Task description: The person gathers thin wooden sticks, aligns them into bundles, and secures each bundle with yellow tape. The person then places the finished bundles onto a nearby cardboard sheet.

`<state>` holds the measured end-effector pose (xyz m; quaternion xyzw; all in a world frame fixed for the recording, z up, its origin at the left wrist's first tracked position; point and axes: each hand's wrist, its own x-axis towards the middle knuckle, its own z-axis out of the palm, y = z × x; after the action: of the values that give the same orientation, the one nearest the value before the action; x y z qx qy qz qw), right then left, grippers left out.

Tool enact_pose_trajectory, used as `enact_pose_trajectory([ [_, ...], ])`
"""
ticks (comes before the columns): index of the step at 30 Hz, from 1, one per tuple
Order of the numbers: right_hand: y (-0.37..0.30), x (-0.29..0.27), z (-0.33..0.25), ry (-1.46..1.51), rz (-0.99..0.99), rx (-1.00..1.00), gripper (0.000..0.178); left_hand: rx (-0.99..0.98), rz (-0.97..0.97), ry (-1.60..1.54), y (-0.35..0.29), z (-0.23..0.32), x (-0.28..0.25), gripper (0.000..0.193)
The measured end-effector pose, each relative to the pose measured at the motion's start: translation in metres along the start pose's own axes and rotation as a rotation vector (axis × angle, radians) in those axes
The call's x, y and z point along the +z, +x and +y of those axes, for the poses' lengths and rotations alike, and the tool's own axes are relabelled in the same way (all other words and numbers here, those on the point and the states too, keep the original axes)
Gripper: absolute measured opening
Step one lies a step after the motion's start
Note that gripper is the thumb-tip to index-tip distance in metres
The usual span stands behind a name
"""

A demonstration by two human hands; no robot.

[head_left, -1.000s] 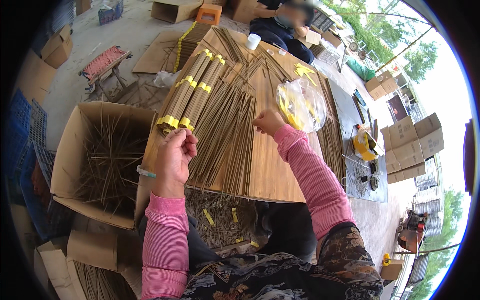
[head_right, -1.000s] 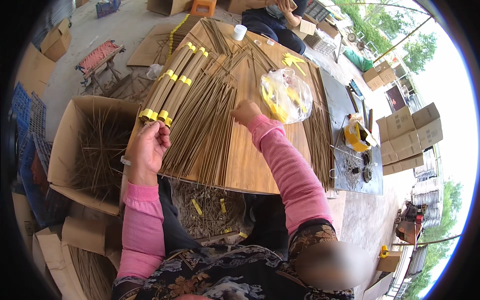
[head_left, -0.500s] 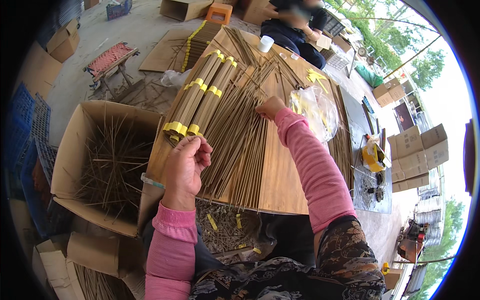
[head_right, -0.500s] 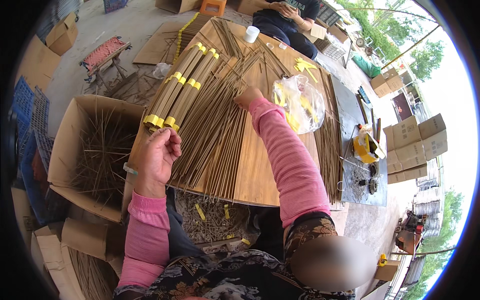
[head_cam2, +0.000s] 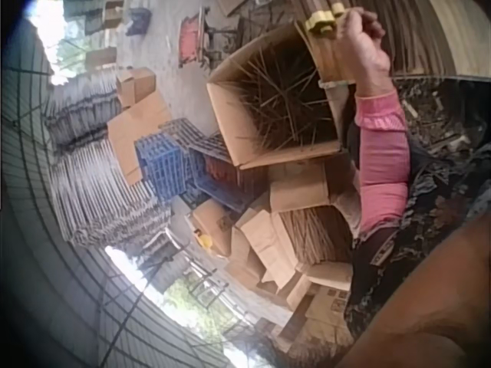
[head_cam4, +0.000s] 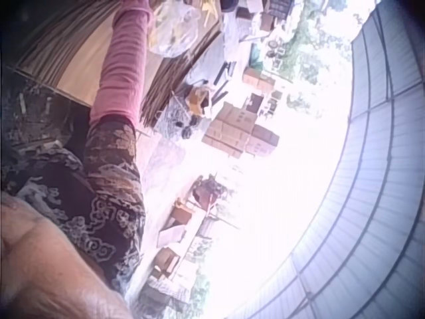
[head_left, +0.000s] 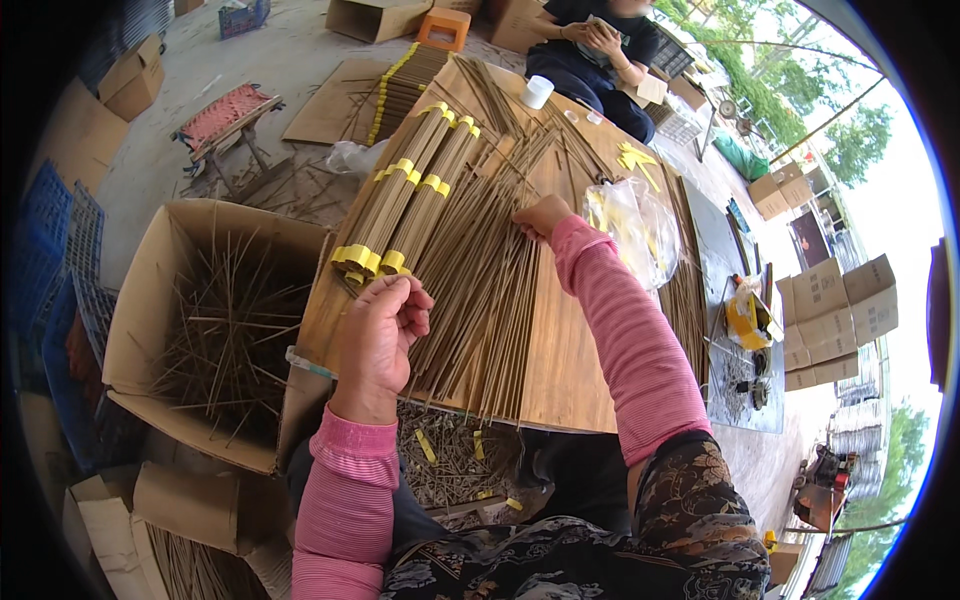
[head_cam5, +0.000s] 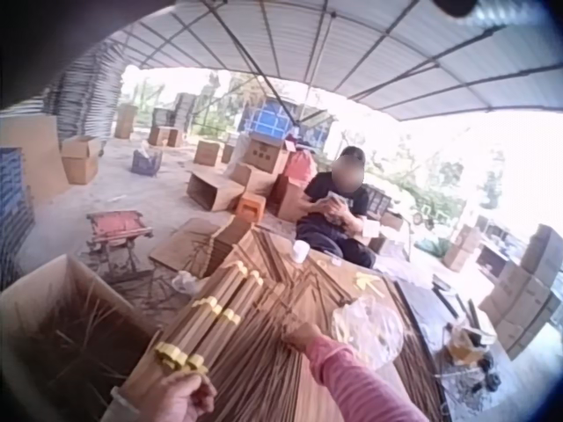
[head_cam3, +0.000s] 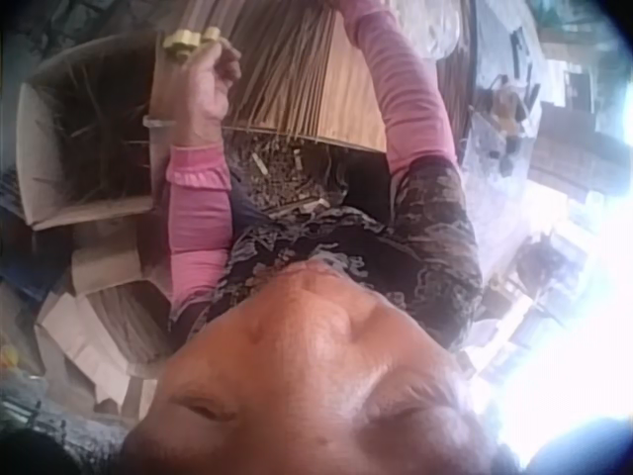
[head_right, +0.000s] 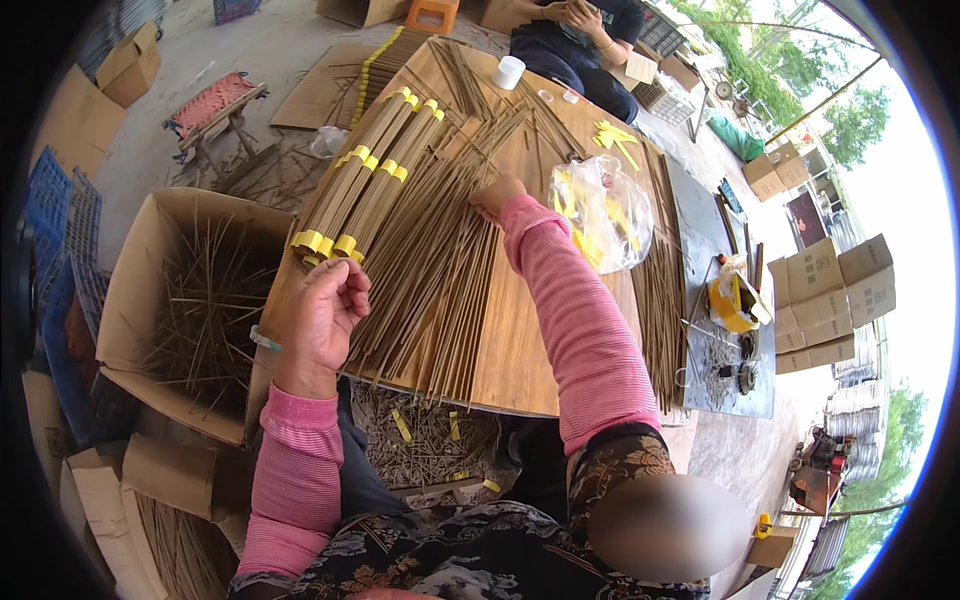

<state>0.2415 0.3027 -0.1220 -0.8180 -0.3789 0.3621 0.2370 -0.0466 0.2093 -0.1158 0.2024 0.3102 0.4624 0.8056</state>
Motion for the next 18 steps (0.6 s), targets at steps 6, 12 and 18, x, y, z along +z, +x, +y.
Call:
enact_pose_trajectory([
  [6,-0.005,-0.007,0.001,0.315,-0.111,0.024,0.016,0.008,-0.003,-0.003,-0.001,0.000,-0.002,0.011],
  [12,-0.010,-0.025,0.000,0.526,-0.019,-0.031,0.015,0.013,-0.009,-0.006,-0.001,0.001,-0.005,0.011],
  [18,0.000,-0.037,0.035,0.689,0.165,-0.035,0.015,0.011,-0.032,0.067,-0.002,0.001,-0.003,0.013],
])
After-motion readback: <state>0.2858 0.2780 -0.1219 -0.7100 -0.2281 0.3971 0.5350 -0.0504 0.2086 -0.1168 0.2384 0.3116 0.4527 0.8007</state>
